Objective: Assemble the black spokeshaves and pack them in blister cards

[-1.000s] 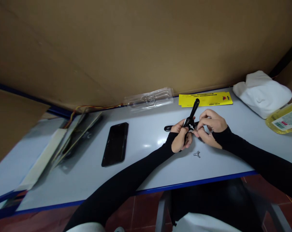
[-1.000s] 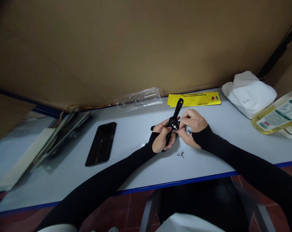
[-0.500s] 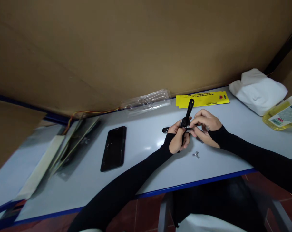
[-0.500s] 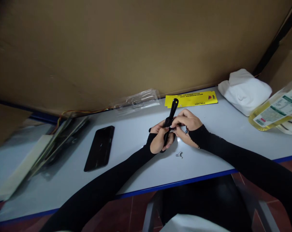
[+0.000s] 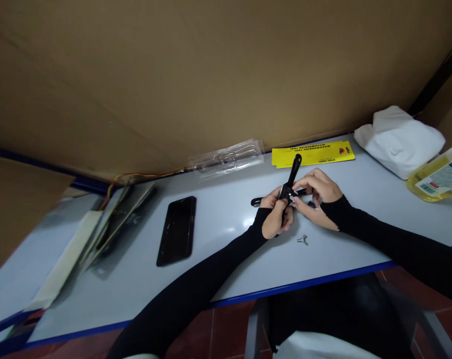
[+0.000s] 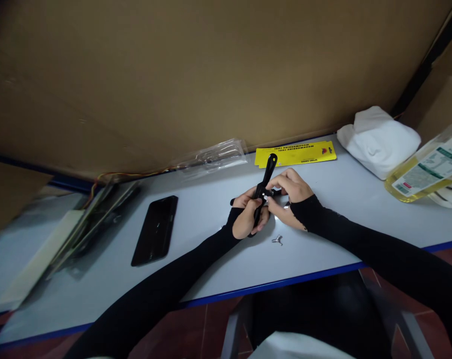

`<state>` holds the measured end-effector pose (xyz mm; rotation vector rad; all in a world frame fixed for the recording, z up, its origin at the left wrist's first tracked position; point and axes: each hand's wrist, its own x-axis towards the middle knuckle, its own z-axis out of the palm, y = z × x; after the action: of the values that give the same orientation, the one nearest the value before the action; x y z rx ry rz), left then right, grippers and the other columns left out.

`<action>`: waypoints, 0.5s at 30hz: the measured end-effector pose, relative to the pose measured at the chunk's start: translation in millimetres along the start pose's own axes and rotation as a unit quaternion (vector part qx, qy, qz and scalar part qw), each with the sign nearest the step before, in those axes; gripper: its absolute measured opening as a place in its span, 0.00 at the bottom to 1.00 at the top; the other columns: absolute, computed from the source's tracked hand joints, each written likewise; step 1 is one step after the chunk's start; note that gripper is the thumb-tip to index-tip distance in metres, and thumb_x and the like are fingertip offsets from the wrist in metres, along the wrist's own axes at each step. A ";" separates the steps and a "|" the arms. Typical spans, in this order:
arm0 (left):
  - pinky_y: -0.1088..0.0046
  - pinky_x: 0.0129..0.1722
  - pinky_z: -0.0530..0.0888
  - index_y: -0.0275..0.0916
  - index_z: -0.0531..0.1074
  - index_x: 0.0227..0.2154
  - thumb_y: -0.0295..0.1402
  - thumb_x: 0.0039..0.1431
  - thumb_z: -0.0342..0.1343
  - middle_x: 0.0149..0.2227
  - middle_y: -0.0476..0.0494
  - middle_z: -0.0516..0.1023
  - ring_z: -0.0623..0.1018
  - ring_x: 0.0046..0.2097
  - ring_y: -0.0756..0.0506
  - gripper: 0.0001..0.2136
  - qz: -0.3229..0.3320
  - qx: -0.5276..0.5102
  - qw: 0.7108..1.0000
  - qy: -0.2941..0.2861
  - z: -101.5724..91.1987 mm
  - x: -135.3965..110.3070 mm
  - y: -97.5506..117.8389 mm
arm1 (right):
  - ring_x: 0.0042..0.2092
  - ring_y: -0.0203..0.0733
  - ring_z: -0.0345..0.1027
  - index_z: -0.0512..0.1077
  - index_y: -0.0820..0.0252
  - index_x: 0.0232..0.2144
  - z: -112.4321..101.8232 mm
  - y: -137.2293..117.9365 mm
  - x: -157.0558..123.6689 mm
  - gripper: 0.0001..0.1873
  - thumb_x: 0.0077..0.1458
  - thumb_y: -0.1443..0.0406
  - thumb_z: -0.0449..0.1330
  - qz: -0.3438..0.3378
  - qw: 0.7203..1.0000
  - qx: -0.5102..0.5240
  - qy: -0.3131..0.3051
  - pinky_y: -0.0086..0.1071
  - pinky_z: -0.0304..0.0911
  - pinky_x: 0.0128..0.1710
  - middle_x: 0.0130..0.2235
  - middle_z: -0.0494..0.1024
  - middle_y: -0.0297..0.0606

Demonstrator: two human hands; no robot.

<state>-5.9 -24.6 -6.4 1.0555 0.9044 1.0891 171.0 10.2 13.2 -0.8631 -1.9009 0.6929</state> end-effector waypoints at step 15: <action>0.81 0.09 0.53 0.28 0.63 0.61 0.37 0.68 0.51 0.13 0.60 0.68 0.58 0.09 0.53 0.24 0.000 -0.002 1.000 -0.014 0.2 -0.5 0.1 | 0.31 0.32 0.63 0.82 0.58 0.44 -7.1 -2.5 1.3 0.13 0.58 0.70 0.63 -0.034 0.998 -0.007 -0.044 0.24 0.56 0.21 0.39 0.70 0.38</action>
<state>-5.9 -25.1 -6.2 1.0642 0.8799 1.0736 176.3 10.6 18.8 -0.7843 -2.0059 0.6885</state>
